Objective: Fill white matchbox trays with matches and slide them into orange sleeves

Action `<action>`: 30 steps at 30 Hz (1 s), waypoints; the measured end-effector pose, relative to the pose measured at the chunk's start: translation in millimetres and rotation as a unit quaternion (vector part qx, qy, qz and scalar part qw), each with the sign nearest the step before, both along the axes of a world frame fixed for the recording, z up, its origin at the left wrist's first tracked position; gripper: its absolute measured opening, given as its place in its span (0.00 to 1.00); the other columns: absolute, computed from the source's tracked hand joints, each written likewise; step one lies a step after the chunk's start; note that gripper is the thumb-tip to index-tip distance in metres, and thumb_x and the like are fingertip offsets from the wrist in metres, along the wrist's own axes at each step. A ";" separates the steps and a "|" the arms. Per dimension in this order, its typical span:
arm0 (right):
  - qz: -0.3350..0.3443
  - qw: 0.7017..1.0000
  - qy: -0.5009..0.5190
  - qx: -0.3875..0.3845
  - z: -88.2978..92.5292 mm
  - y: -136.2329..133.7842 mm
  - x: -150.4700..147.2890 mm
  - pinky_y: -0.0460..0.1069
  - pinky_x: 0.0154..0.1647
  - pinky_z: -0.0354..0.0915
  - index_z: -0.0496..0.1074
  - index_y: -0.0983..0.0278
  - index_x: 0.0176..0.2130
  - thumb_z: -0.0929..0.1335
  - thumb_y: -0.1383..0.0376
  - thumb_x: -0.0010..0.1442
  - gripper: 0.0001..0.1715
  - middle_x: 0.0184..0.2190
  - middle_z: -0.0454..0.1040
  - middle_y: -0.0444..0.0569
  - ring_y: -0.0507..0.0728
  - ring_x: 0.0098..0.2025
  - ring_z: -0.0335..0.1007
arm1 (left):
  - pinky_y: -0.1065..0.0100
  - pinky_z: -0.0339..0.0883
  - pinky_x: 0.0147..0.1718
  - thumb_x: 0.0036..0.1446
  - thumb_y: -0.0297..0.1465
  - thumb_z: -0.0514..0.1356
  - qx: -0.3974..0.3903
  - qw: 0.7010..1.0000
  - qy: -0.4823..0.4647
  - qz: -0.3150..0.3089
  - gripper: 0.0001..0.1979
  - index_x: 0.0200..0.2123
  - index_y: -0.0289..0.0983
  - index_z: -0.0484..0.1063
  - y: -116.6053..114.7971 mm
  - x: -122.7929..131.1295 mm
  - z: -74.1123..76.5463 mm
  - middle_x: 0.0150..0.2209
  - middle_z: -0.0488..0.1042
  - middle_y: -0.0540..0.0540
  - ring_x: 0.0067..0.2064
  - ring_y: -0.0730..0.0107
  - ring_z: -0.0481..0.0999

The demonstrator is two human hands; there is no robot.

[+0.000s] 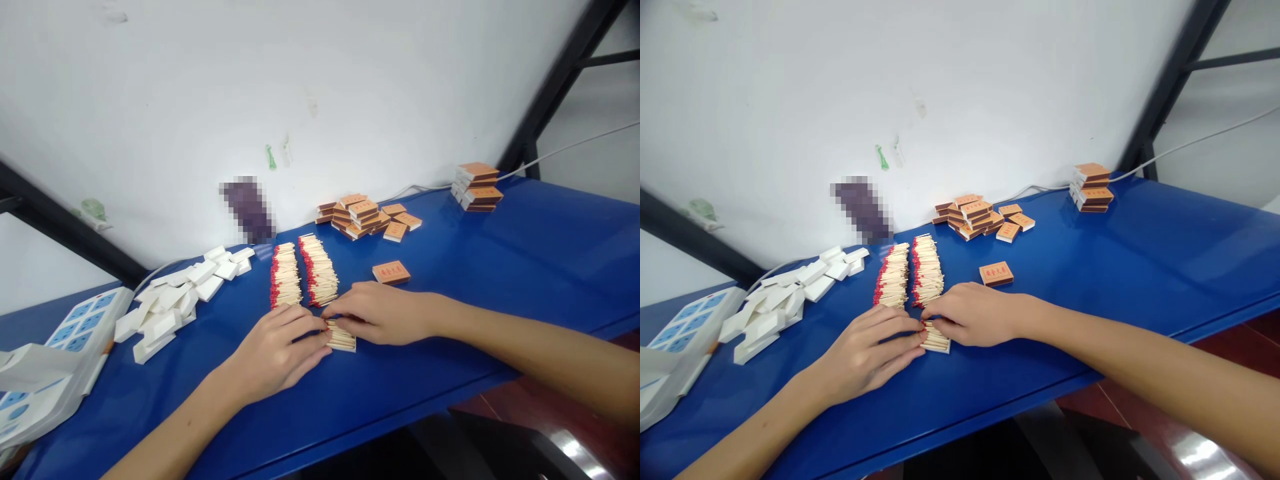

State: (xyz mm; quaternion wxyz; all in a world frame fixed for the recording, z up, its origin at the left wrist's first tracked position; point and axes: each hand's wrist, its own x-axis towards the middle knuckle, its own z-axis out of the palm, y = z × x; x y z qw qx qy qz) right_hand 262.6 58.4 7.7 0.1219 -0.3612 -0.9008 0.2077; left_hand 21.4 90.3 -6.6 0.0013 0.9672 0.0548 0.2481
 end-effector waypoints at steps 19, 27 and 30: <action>0.014 1.000 0.004 0.005 0.0 0.4 0.9 0.50 0.40 0.60 0.73 0.64 0.48 0.61 0.67 0.71 0.13 0.36 0.78 0.48 0.55 0.34 0.68 | 0.58 0.69 0.42 0.63 0.29 0.64 -0.031 0.997 -0.043 0.051 0.11 0.49 0.37 0.74 1.7 -1.9 0.1 0.42 0.77 0.43 0.41 0.63 0.75; 0.015 1.000 0.004 0.020 -2.0 1.2 0.3 0.49 0.38 0.59 0.73 0.64 0.44 0.60 0.68 0.71 0.12 0.33 0.76 0.46 0.54 0.31 0.65 | 0.57 0.67 0.45 0.62 0.30 0.65 -0.041 0.997 -0.039 0.058 0.13 0.50 0.37 0.74 0.4 -2.3 -1.4 0.43 0.77 0.43 0.44 0.61 0.74; 0.013 1.000 0.002 0.021 -2.7 1.4 -0.1 0.49 0.38 0.59 0.73 0.64 0.45 0.61 0.68 0.70 0.12 0.33 0.77 0.46 0.54 0.32 0.66 | 0.57 0.66 0.46 0.61 0.30 0.66 -0.047 0.997 -0.032 0.059 0.13 0.49 0.37 0.74 0.4 -3.2 -2.2 0.44 0.77 0.43 0.44 0.61 0.74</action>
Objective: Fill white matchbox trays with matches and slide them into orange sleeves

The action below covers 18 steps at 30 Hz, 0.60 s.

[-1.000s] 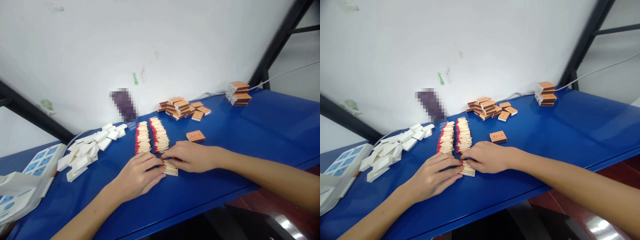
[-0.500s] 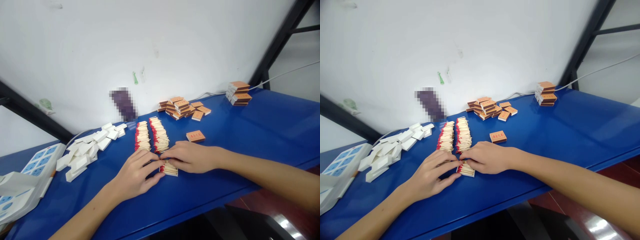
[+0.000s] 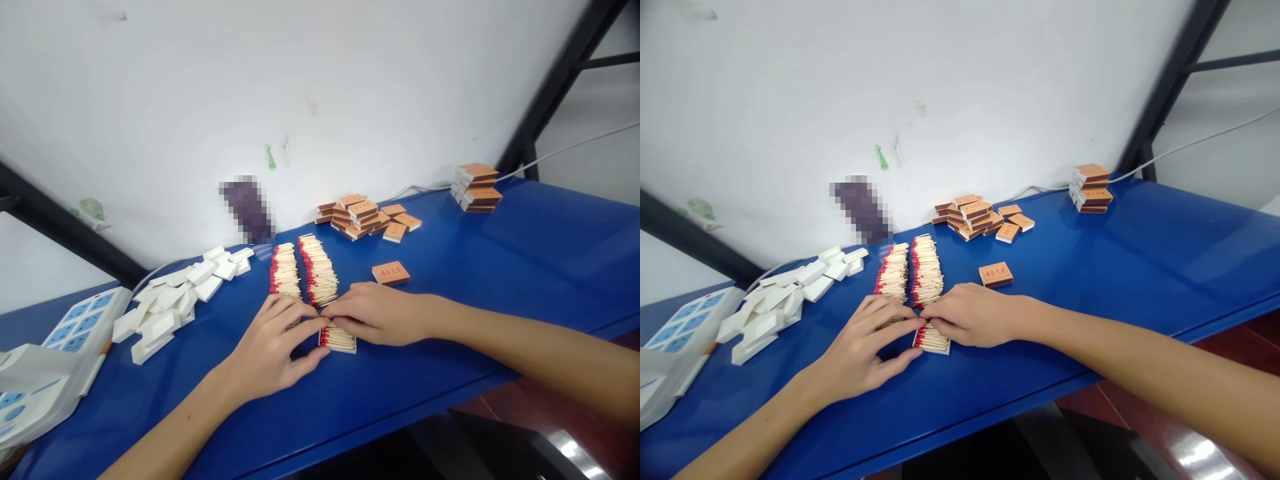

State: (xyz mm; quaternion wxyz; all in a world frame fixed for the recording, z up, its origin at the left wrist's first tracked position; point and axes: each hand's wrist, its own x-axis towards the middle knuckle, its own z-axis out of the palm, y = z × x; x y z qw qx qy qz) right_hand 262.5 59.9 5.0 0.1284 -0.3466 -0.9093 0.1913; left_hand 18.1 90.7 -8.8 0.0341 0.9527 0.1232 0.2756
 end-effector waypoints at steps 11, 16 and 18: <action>-0.190 0.950 -0.101 0.225 5.1 1.5 8.1 0.50 0.34 0.53 0.72 0.66 0.39 0.61 0.66 0.65 0.11 0.34 0.75 0.52 0.56 0.32 0.66 | 0.55 0.66 0.51 0.63 0.33 0.64 -0.006 0.999 0.034 -0.009 0.16 0.53 0.37 0.73 1.1 0.1 0.4 0.50 0.78 0.42 0.51 0.58 0.76; -0.258 0.909 -0.226 0.235 9.7 1.3 20.7 0.51 0.34 0.53 0.70 0.67 0.43 0.64 0.61 0.63 0.13 0.41 0.74 0.59 0.62 0.39 0.69 | 0.53 0.65 0.54 0.65 0.32 0.62 0.010 0.999 0.039 -0.030 0.17 0.56 0.37 0.71 -0.3 1.0 0.5 0.51 0.79 0.42 0.54 0.56 0.75; -0.274 0.906 -0.251 0.204 11.6 -0.6 25.5 0.51 0.33 0.53 0.69 0.67 0.46 0.65 0.58 0.61 0.18 0.43 0.74 0.60 0.65 0.41 0.71 | 0.54 0.65 0.53 0.65 0.32 0.62 0.007 0.999 0.037 -0.023 0.14 0.53 0.37 0.73 -0.3 1.6 1.1 0.48 0.81 0.43 0.52 0.56 0.75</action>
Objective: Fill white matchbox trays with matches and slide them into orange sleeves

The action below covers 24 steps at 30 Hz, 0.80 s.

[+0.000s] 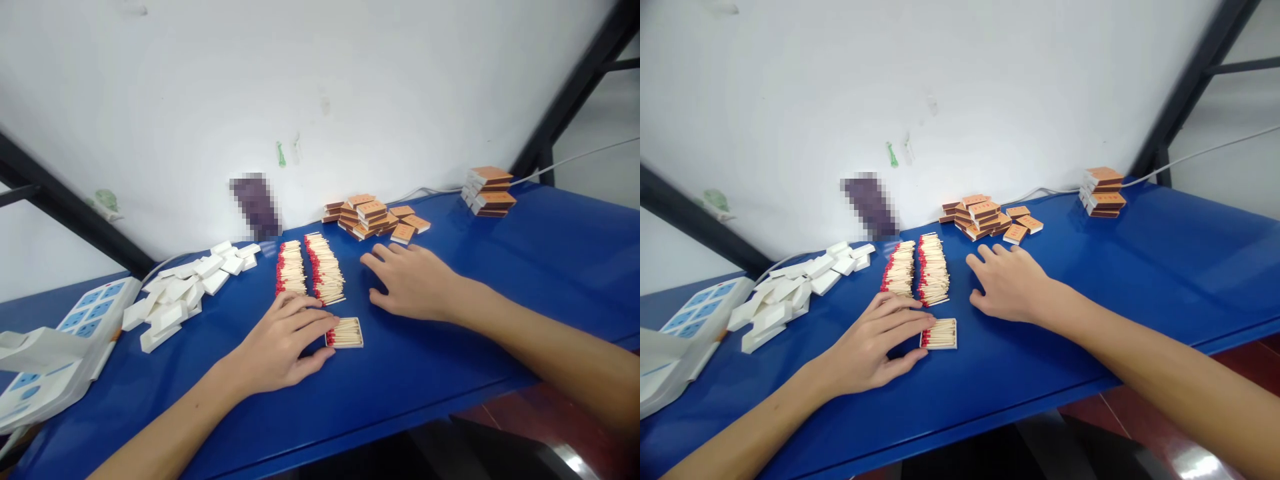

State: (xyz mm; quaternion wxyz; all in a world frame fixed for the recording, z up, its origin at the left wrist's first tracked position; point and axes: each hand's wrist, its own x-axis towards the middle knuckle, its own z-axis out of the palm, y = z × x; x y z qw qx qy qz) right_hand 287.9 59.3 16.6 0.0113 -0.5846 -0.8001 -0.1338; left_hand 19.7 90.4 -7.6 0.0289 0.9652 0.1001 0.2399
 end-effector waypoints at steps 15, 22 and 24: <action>0.034 0.949 0.118 -0.290 25.3 -3.9 30.8 0.49 0.25 0.54 0.66 0.58 0.35 0.70 0.65 0.47 0.14 0.34 0.73 0.46 0.56 0.28 0.66 | 0.57 0.66 0.51 0.65 0.33 0.62 -0.011 1.000 -0.004 0.009 0.11 0.49 0.36 0.75 1.1 0.3 1.3 0.43 0.80 0.43 0.47 0.60 0.75; 0.114 0.921 0.181 -0.325 24.0 -1.9 7.7 0.49 0.29 0.56 0.66 0.59 0.41 0.71 0.58 0.50 0.19 0.36 0.71 0.44 0.56 0.33 0.65 | 0.56 0.64 0.51 0.65 0.32 0.62 -0.013 1.000 0.005 0.001 0.09 0.48 0.38 0.76 1.9 -1.3 -1.7 0.44 0.79 0.44 0.49 0.59 0.74; 0.119 0.922 0.184 -0.319 21.8 0.1 8.0 0.49 0.30 0.56 0.66 0.60 0.41 0.72 0.56 0.50 0.19 0.35 0.71 0.44 0.56 0.33 0.65 | 0.56 0.64 0.51 0.65 0.32 0.62 -0.016 1.000 0.006 0.001 0.09 0.48 0.38 0.76 1.8 -1.1 -1.6 0.44 0.79 0.44 0.49 0.59 0.74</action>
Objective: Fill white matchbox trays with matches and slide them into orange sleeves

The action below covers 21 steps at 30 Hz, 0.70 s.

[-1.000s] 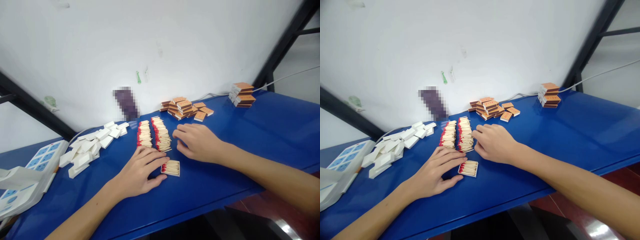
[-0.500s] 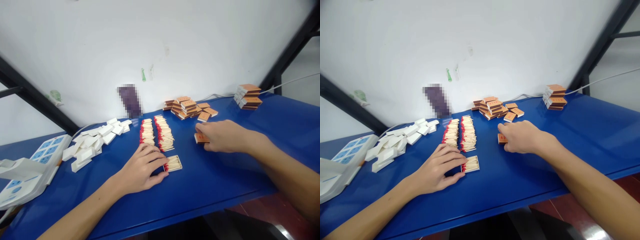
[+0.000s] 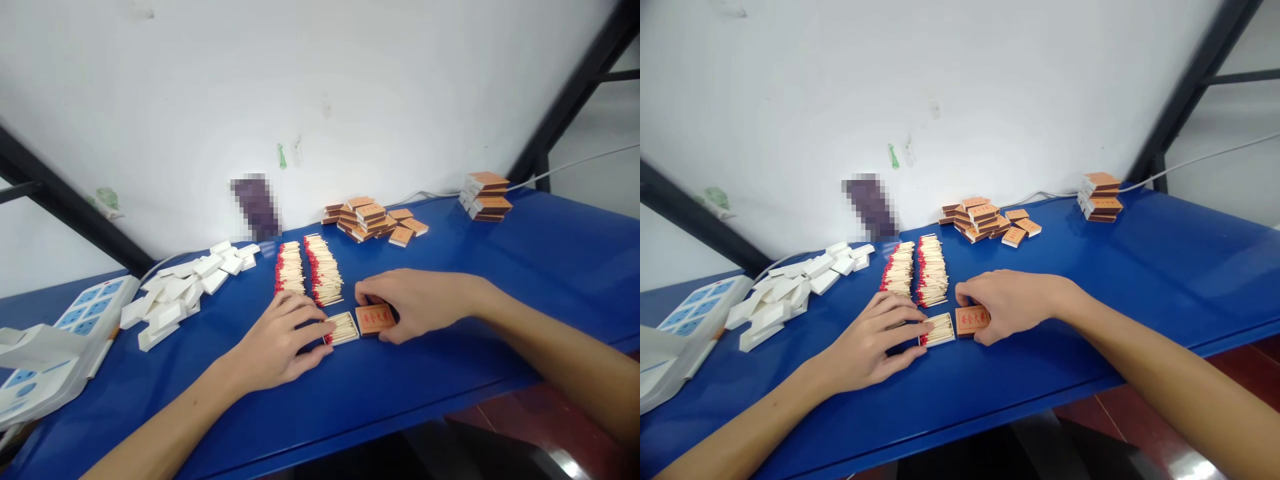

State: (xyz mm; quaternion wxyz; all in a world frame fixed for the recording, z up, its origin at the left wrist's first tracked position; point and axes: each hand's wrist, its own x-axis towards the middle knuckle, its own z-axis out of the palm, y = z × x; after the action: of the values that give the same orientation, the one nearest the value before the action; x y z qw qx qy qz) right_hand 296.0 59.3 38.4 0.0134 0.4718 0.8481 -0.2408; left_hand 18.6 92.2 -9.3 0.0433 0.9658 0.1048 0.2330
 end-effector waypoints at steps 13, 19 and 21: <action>0.008 0.999 0.041 0.023 -10.8 9.7 -5.8 0.47 0.26 0.50 0.65 0.61 0.35 0.73 0.50 0.53 0.21 0.25 0.65 0.40 0.52 0.26 0.59 | 0.57 0.68 0.51 0.65 0.29 0.61 -0.023 1.000 -0.003 0.004 0.09 0.47 0.35 0.76 0.1 0.9 -1.4 0.42 0.77 0.43 0.48 0.61 0.73; 0.021 0.996 0.060 0.068 -15.4 12.0 -1.9 0.47 0.30 0.54 0.68 0.62 0.36 0.73 0.53 0.53 0.19 0.32 0.70 0.43 0.53 0.31 0.61 | 0.59 0.71 0.46 0.64 0.29 0.61 -0.022 1.000 -0.008 0.001 0.08 0.46 0.34 0.77 0.5 2.0 -2.0 0.41 0.77 0.42 0.44 0.61 0.73; 0.027 0.994 0.065 0.081 -17.3 12.0 -0.8 0.48 0.33 0.56 0.69 0.62 0.38 0.73 0.55 0.53 0.18 0.35 0.71 0.44 0.54 0.33 0.63 | 0.60 0.72 0.42 0.64 0.29 0.61 -0.018 1.000 -0.008 0.003 0.09 0.46 0.34 0.77 0.4 2.1 -3.0 0.40 0.77 0.42 0.42 0.62 0.74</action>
State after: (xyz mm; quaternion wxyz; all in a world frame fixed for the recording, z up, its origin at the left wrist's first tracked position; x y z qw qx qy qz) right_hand 295.2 71.3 21.1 -0.0741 0.4319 0.8761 -0.2008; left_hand 20.7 92.6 -12.3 0.0605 0.9627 0.1115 0.2390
